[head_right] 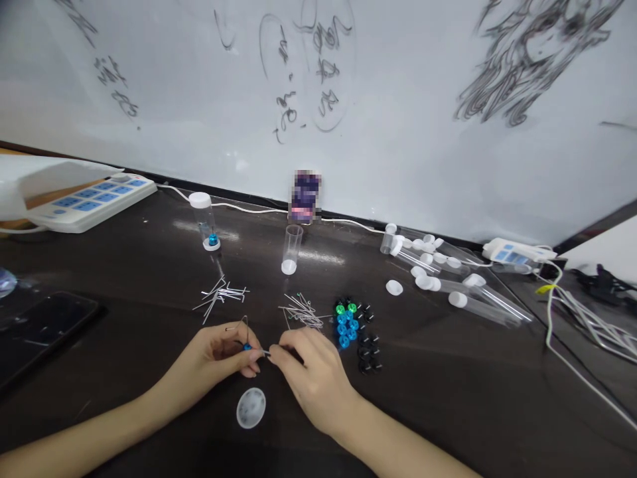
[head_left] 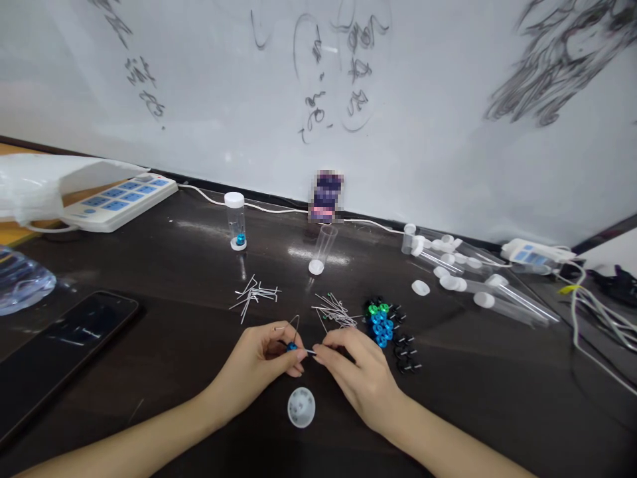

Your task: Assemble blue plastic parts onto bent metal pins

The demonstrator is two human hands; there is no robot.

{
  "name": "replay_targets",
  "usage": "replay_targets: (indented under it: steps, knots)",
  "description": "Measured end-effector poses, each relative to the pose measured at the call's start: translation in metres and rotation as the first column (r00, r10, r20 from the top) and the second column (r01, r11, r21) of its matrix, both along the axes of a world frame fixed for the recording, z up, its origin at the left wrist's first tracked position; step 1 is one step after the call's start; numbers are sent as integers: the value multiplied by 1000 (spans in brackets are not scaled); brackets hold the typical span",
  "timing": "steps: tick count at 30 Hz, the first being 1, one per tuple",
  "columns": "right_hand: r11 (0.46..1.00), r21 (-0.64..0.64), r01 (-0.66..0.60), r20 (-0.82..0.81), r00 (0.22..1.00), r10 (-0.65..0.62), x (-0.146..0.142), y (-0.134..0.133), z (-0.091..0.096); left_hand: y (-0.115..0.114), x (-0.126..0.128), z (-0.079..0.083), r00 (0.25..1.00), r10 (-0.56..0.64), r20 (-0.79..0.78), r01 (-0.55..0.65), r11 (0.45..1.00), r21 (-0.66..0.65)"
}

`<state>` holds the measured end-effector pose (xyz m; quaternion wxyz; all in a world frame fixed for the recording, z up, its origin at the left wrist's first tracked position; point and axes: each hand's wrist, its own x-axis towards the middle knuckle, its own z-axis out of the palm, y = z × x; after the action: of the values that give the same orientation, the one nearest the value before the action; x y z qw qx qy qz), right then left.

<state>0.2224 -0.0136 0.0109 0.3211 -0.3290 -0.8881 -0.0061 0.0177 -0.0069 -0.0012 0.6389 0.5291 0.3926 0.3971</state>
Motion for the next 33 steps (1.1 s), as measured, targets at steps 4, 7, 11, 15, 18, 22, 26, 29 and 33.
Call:
replay_targets:
  steps: [4,7,11,15,18,22,26,29,33]
  knots:
    - [999,38,21,-25,999,-20,0,0,-3,0,0,-3,1000,-12,17,12,1000,-28]
    - [997,70,31,-36,999,-28,0,0,-3,0,-1,-4,999,-21,28,22,999,-38]
    - [1000,14,-13,16,1000,12,1,0,-1,1,-2,-4,999,-27,22,28,999,-39]
    - [999,-33,-27,51,998,29,2,-1,-4,0,-1,-4,999,-43,29,44,999,-28]
    - [994,-104,-28,47,998,33,1,-2,-5,-1,0,-1,999,-46,11,46,999,-8]
    - [970,-227,-87,20,995,94,0,-1,-5,-2,1,2,999,-35,-7,35,999,8]
    - [942,-304,-140,-51,990,131,1,0,-4,-2,1,5,1000,-24,-19,24,999,21]
    - [916,-372,-148,-76,989,128,1,0,-4,-3,1,5,1000,-16,-10,16,1000,24]
    - [845,-527,-91,-72,995,62,1,1,-3,-3,1,4,999,-22,24,22,1000,-14]
